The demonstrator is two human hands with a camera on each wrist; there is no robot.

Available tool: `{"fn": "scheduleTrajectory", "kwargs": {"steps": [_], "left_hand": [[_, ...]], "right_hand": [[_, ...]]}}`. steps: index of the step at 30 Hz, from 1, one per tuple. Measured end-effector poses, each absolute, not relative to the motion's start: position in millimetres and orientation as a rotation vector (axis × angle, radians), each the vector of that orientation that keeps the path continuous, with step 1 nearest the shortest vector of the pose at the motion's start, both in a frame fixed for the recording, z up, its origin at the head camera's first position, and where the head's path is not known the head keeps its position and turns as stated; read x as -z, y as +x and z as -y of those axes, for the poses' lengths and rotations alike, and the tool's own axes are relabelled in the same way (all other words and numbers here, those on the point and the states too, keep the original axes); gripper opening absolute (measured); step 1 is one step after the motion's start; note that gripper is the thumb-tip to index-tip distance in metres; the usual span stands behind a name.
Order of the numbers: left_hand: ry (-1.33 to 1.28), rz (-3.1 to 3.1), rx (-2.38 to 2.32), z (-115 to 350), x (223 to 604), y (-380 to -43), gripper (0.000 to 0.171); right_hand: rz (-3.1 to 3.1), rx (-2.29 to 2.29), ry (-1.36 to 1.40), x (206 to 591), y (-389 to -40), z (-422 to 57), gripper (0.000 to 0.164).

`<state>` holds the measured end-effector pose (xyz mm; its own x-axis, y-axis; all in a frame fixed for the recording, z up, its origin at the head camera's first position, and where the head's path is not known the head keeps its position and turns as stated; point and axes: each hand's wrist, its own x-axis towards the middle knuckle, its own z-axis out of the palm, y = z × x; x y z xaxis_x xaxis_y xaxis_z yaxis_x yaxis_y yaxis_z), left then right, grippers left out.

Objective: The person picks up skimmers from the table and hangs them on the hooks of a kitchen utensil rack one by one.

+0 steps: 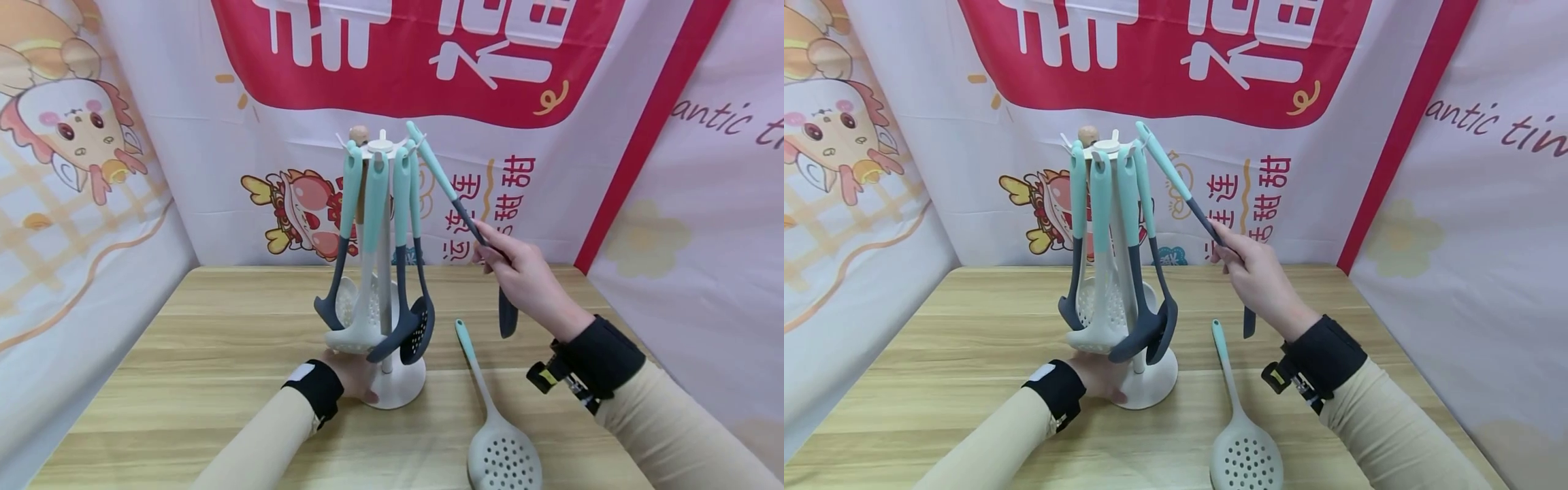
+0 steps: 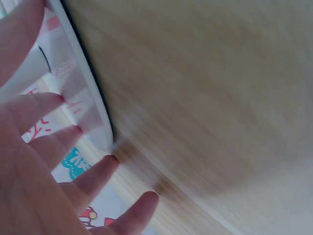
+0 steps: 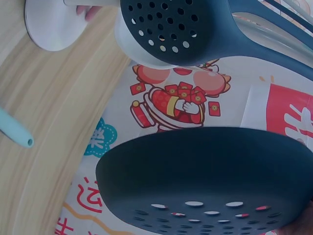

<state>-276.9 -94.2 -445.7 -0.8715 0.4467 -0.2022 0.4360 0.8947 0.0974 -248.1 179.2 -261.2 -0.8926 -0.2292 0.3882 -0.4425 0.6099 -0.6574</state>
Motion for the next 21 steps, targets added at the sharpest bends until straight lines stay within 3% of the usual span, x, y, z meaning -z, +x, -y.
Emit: {"fn": "scheduleTrajectory", "kwargs": {"steps": [21], "left_hand": [[0.560,-2.840,-0.177,82.7,455.6,-265.0,0.077]], "right_hand": [[2.467,-1.379,0.624,259.9,-259.1,-162.5,0.042]]}}
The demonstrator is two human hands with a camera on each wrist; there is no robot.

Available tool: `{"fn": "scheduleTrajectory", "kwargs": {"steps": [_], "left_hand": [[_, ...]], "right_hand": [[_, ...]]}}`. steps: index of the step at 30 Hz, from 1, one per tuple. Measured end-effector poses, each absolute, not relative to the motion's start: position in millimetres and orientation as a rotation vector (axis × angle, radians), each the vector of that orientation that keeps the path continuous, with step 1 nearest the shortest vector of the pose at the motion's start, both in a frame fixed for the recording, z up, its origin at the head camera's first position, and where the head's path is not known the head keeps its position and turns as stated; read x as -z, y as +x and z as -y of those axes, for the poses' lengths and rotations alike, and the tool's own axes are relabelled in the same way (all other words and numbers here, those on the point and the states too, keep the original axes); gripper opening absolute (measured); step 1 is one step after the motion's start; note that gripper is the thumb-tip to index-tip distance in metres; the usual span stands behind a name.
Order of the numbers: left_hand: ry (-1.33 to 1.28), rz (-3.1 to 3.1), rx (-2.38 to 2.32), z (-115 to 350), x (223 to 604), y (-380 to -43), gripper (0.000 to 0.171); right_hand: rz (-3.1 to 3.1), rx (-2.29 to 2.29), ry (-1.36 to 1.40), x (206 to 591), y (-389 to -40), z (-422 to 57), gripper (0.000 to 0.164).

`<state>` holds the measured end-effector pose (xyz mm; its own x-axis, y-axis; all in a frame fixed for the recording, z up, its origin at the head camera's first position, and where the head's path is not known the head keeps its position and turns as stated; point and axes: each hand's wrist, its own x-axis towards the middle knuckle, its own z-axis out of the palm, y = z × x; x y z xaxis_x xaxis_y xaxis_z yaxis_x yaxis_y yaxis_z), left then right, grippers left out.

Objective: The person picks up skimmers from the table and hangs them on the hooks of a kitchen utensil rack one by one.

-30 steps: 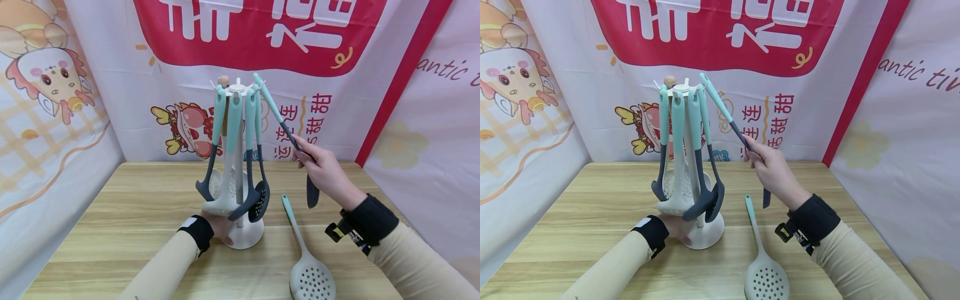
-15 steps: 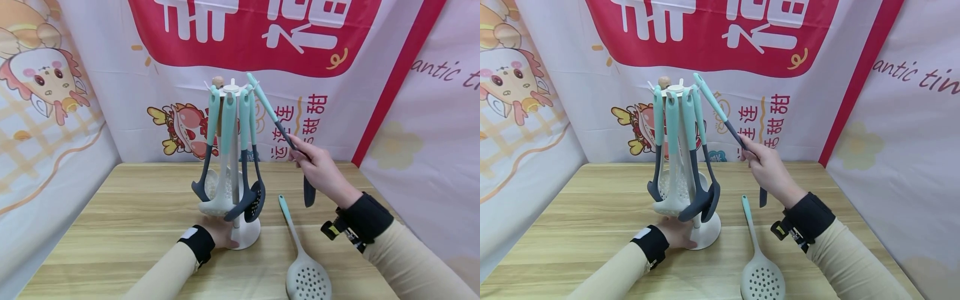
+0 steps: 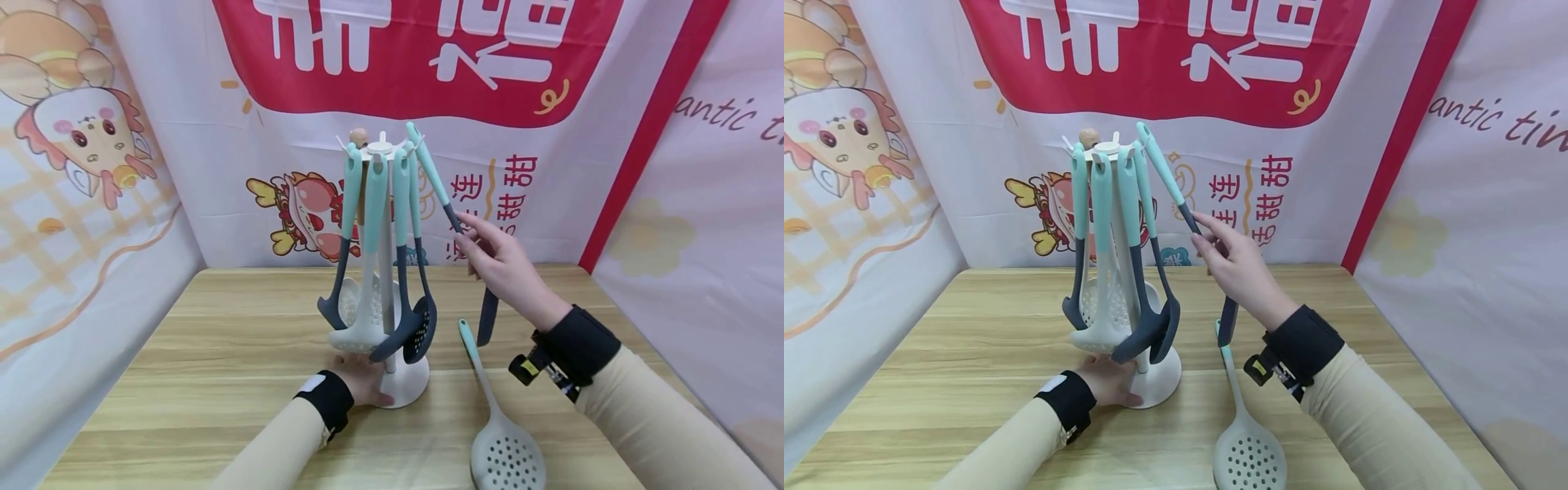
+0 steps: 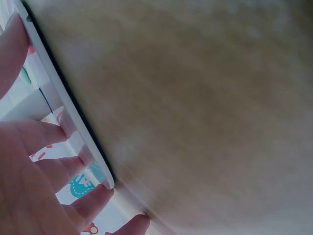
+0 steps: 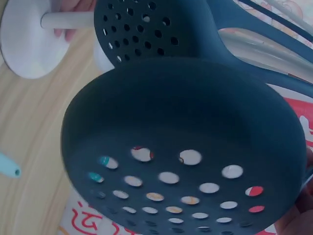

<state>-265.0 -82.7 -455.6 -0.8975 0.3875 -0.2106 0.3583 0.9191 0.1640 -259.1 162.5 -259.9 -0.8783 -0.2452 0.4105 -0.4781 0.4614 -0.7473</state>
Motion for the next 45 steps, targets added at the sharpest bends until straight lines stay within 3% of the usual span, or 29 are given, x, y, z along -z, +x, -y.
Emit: {"fn": "scheduleTrajectory", "kwargs": {"steps": [17,27,45], "left_hand": [[0.536,-2.829,-0.221,82.8,449.5,-260.3,0.083],[0.550,-2.834,-0.203,83.2,443.8,-257.0,0.078],[0.560,-2.866,-0.216,83.8,471.9,-271.8,0.078]], "right_hand": [[2.479,-0.991,0.609,254.9,-269.2,-169.7,0.044],[2.482,-1.118,0.593,267.8,-268.7,-159.5,0.043],[2.383,-1.424,0.663,290.4,-282.4,-136.0,0.043]]}}
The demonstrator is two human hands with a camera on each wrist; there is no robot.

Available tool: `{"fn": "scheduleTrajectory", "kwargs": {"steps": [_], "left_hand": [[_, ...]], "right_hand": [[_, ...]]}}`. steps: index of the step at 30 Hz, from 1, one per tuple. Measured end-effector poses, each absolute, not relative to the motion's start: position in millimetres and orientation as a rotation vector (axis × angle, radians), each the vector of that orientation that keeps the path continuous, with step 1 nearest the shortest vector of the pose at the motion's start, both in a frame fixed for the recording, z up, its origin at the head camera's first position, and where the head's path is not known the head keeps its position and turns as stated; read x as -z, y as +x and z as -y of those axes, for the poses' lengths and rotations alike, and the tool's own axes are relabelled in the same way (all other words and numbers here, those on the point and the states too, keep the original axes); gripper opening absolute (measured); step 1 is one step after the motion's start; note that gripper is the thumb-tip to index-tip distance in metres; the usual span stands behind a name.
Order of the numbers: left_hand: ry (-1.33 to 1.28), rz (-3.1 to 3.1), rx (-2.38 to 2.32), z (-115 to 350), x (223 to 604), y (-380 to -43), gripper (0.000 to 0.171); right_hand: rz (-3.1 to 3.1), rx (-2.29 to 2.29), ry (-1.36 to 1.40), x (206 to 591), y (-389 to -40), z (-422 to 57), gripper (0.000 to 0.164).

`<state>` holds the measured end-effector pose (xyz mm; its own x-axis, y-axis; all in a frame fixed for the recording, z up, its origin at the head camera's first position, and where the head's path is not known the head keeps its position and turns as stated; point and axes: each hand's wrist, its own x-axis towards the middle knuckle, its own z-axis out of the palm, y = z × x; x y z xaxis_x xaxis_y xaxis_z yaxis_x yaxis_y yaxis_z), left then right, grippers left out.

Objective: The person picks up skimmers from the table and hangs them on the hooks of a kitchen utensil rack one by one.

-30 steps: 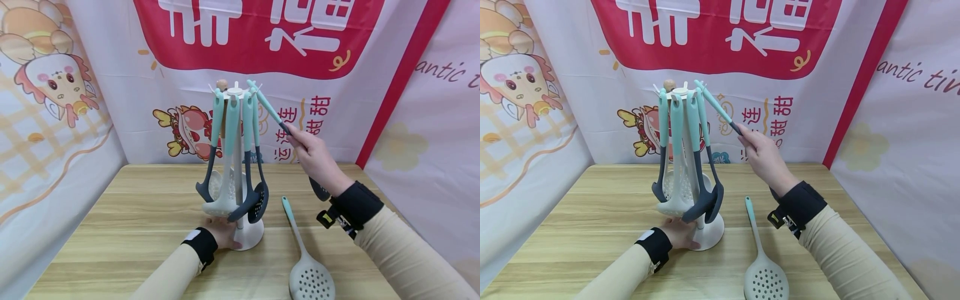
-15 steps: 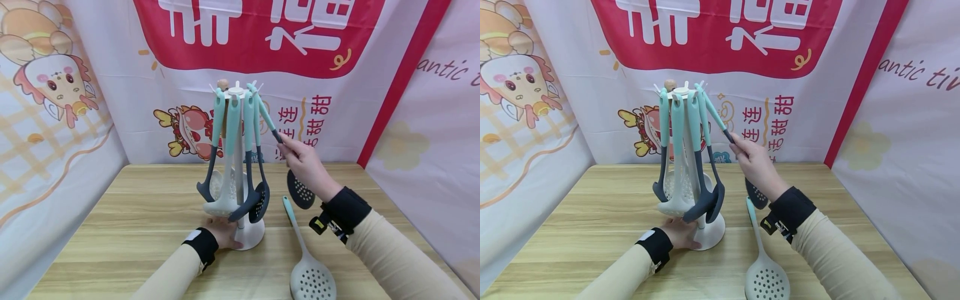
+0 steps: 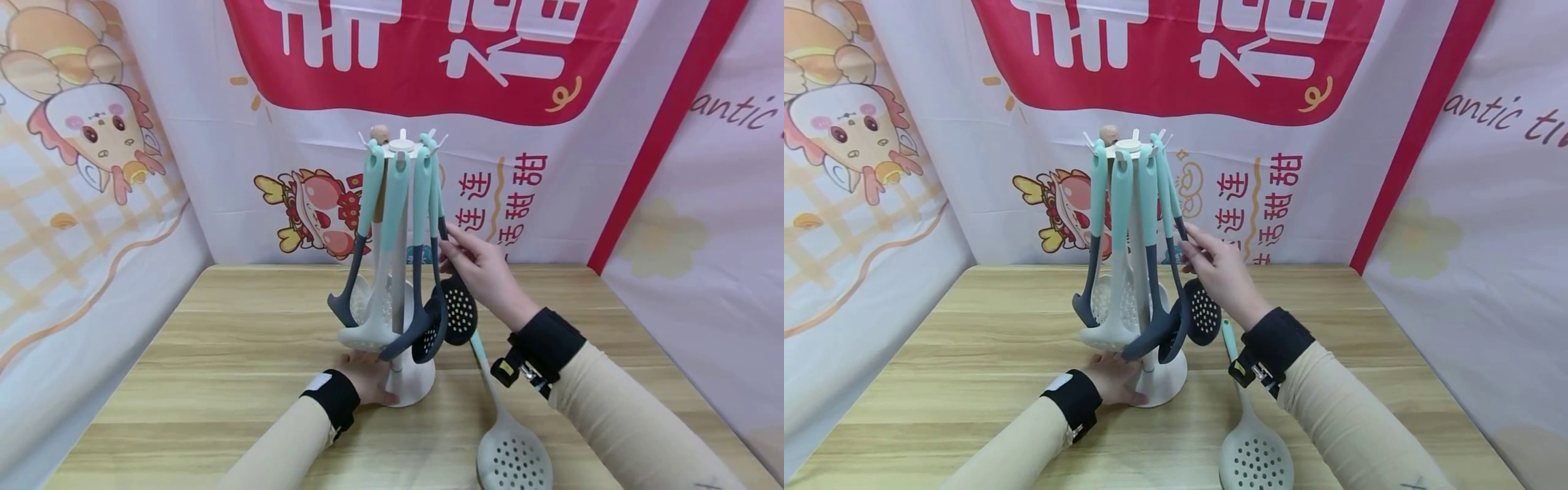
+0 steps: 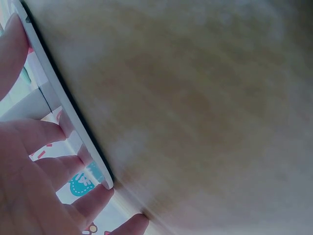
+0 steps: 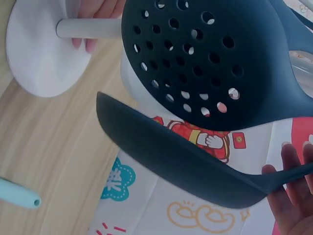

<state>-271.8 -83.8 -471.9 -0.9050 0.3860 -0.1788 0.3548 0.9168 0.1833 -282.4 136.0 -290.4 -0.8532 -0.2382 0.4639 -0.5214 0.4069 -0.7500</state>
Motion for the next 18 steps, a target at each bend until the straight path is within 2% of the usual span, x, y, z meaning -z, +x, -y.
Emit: {"fn": "scheduleTrajectory", "kwargs": {"steps": [18], "left_hand": [[0.511,-2.844,-0.174,80.4,441.8,-254.9,0.075]], "right_hand": [[2.368,-1.542,0.628,298.1,-284.2,-116.8,0.045]]}}
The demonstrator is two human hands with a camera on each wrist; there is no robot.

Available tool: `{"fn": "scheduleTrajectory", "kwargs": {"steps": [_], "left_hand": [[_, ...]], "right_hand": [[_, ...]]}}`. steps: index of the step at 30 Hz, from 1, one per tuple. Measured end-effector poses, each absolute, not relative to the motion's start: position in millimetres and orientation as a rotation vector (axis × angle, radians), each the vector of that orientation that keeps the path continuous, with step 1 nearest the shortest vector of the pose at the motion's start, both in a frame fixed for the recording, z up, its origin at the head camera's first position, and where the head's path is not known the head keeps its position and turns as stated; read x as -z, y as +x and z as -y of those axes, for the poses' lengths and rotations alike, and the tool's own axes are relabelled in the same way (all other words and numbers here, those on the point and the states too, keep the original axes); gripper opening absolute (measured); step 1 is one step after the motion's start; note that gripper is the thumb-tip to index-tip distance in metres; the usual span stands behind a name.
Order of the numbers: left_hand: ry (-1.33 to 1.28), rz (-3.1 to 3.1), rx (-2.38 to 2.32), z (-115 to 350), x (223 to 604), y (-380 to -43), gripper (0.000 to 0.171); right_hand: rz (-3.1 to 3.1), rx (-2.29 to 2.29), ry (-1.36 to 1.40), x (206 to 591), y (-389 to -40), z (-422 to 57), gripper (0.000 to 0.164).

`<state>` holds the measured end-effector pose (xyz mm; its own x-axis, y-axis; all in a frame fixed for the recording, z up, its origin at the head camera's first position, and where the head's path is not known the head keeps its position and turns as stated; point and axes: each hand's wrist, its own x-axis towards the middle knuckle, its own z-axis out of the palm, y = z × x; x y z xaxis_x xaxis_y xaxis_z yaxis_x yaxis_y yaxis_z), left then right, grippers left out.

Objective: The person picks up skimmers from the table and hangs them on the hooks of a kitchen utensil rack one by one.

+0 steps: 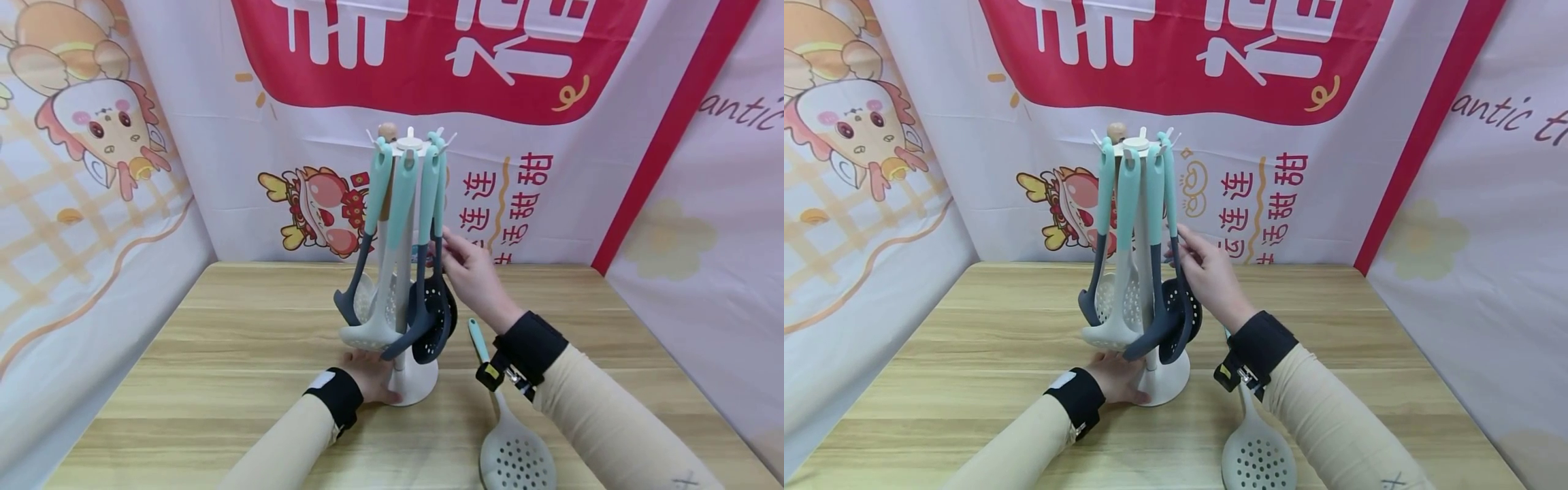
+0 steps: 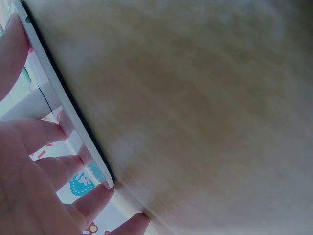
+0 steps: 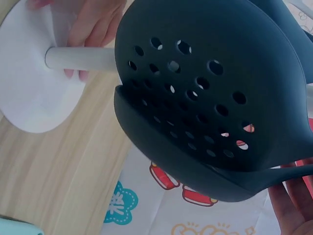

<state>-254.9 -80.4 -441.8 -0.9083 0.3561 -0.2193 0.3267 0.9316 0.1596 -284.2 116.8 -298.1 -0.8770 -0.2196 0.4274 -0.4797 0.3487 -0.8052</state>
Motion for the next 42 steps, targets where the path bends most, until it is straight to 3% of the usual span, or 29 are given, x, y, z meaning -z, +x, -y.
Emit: {"fn": "scheduleTrajectory", "kwargs": {"steps": [6,12,23,31,37,42], "left_hand": [[0.511,-2.835,-0.177,80.5,443.6,-255.3,0.075],[0.517,-2.830,-0.164,81.7,447.4,-261.0,0.081],[0.500,-2.837,-0.174,88.7,440.9,-253.2,0.085],[0.459,-2.852,-0.207,86.3,454.1,-255.3,0.089],[0.355,-2.782,-0.481,80.5,460.5,-256.5,0.091],[0.311,-2.856,-0.447,71.5,454.3,-246.3,0.098]], "right_hand": [[2.226,-1.678,0.621,314.3,-281.5,-127.4,0.043],[2.302,-1.628,0.280,336.8,-283.7,-160.9,0.038],[3.274,-0.992,0.007,391.0,-272.0,-196.8,0.067],[3.426,-1.005,-0.032,400.2,-260.1,-198.5,0.083],[3.488,-0.976,-0.014,400.9,-258.3,-198.1,0.079],[3.509,-0.968,0.008,401.6,-256.5,-200.3,0.076]]}}
